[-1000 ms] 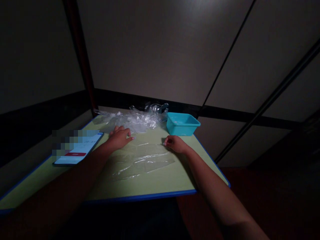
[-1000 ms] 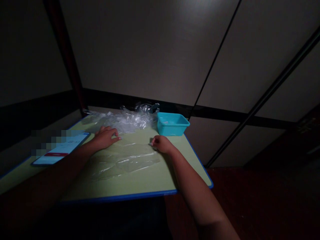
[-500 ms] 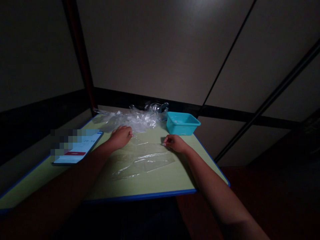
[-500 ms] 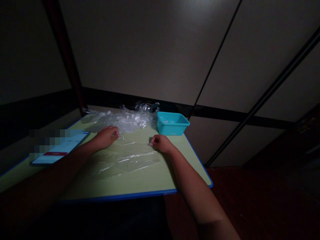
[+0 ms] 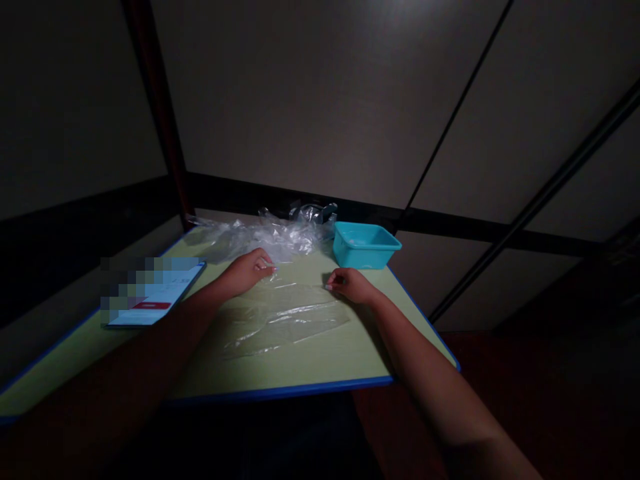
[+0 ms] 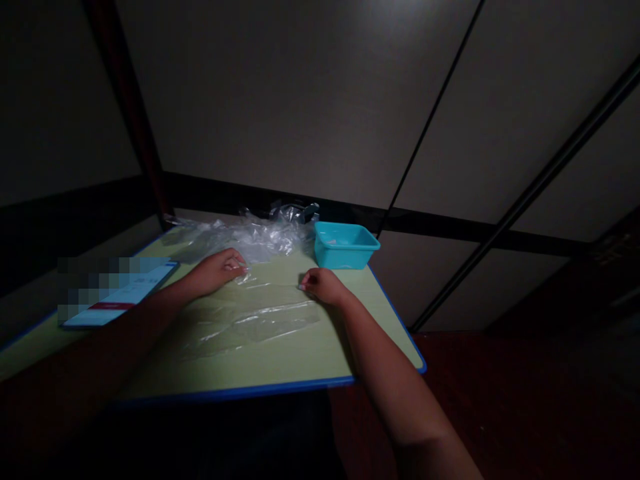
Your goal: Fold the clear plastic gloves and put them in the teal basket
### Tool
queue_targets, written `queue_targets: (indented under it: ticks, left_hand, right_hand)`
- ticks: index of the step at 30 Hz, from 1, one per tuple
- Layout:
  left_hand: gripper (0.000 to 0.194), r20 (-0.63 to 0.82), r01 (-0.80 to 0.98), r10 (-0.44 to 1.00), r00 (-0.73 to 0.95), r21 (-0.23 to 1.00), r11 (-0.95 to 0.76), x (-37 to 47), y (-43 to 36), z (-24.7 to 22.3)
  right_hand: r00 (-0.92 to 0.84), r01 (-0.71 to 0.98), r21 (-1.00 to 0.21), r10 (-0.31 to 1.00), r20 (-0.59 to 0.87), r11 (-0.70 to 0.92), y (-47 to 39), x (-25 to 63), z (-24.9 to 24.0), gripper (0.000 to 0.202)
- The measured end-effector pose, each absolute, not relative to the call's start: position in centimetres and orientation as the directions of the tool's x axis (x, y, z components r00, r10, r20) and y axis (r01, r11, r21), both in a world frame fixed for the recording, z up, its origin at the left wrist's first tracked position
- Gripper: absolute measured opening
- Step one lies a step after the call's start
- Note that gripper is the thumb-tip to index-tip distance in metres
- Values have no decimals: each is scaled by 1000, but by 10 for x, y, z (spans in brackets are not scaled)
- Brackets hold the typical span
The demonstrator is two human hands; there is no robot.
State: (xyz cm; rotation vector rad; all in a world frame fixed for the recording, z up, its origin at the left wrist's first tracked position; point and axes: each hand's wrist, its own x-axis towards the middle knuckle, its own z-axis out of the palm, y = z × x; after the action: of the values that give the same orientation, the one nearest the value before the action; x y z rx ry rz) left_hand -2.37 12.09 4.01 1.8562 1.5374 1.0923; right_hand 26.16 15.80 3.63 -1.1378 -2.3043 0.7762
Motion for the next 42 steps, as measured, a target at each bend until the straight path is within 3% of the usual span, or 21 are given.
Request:
queue_targets:
  ticks: [20, 30, 42]
  left_hand:
    - [29, 245, 688, 960, 132, 675, -267, -30, 125, 40]
    - [21, 222, 671, 962, 159, 690, -271, -30, 126, 43]
    - [15, 55, 586, 947, 315, 774, -240, -23, 110, 63]
  right_hand:
    - [-568, 527, -691, 810, 146, 494, 159, 262, 37, 7]
    - [-584, 565, -600, 788, 194, 566, 160, 264, 38, 15]
    - [-594, 554, -583, 773, 222, 594, 159, 264, 39, 12]
